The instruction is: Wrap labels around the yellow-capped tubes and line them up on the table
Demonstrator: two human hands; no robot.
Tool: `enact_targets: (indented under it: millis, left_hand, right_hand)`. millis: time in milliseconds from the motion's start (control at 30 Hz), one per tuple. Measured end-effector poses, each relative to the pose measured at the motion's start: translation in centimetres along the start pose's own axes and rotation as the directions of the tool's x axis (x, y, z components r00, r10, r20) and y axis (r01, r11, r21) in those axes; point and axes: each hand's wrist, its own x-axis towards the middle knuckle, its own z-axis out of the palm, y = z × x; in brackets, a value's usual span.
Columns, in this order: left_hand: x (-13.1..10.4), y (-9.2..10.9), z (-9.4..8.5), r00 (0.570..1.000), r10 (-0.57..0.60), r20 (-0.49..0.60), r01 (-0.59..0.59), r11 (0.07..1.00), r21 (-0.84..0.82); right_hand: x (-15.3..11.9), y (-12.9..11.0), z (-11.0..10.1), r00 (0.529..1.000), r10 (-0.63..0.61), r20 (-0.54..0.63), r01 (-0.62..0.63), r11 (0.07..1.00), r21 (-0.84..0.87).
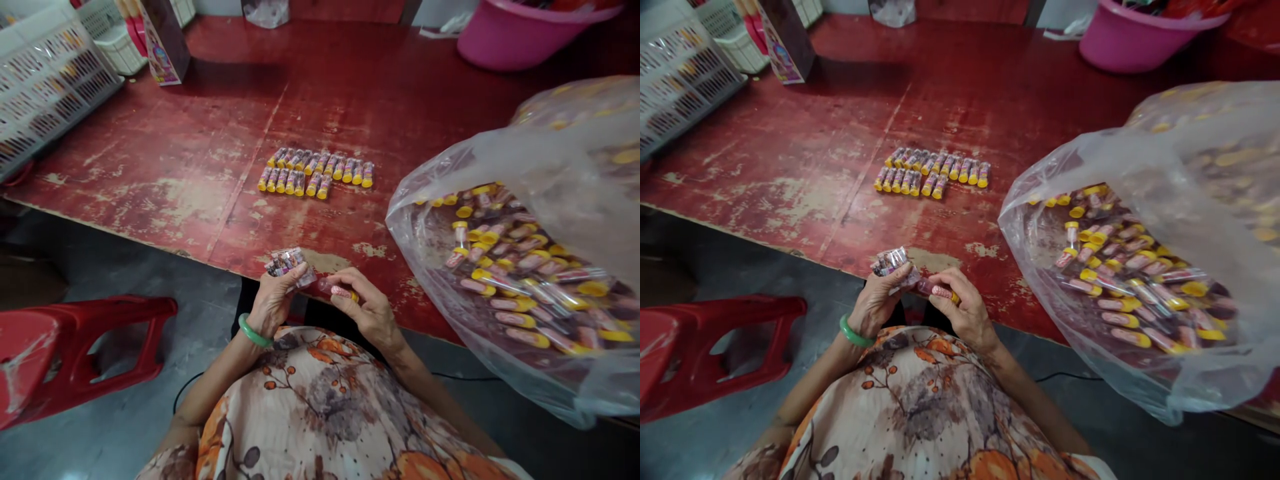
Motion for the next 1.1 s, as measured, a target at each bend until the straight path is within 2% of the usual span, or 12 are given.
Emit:
enact_targets:
  millis: [267,500,800,967,1100]
  left_hand:
    - [0.2,-0.2,-0.1,0.999,-0.026,-0.027,0.026,1.000,-0.005]
    - [-0.1,0.0,-0.2,0.997,-0.004,-0.078,-0.001,0.998,-0.063]
    - [-0.2,-0.4,-0.8,0.998,-0.016,-0.066,0.011,0.998,-0.066]
    - [-0.2,-0.4,-0.7,0.996,-0.041,-0.080,0.035,0.997,-0.069]
    - [-0.2,-0.4,-0.8,0.998,-0.042,-0.050,0.038,0.996,-0.084]
  right_hand:
    - [-0.1,0.7,1.1,0.980,-0.198,-0.034,0.189,0.965,-0.184]
    - [-0.1,0.8,1.8,0.969,-0.239,-0.069,0.218,0.950,-0.222]
    - [-0.2,0.1,2.2,0.945,-0.315,-0.083,0.283,0.919,-0.273]
    - [0.1,0.5,2.4,0.901,-0.430,-0.058,0.356,0.810,-0.465]
    - [0.1,0.7,2.4,0.872,-0.488,-0.026,0.388,0.724,-0.570]
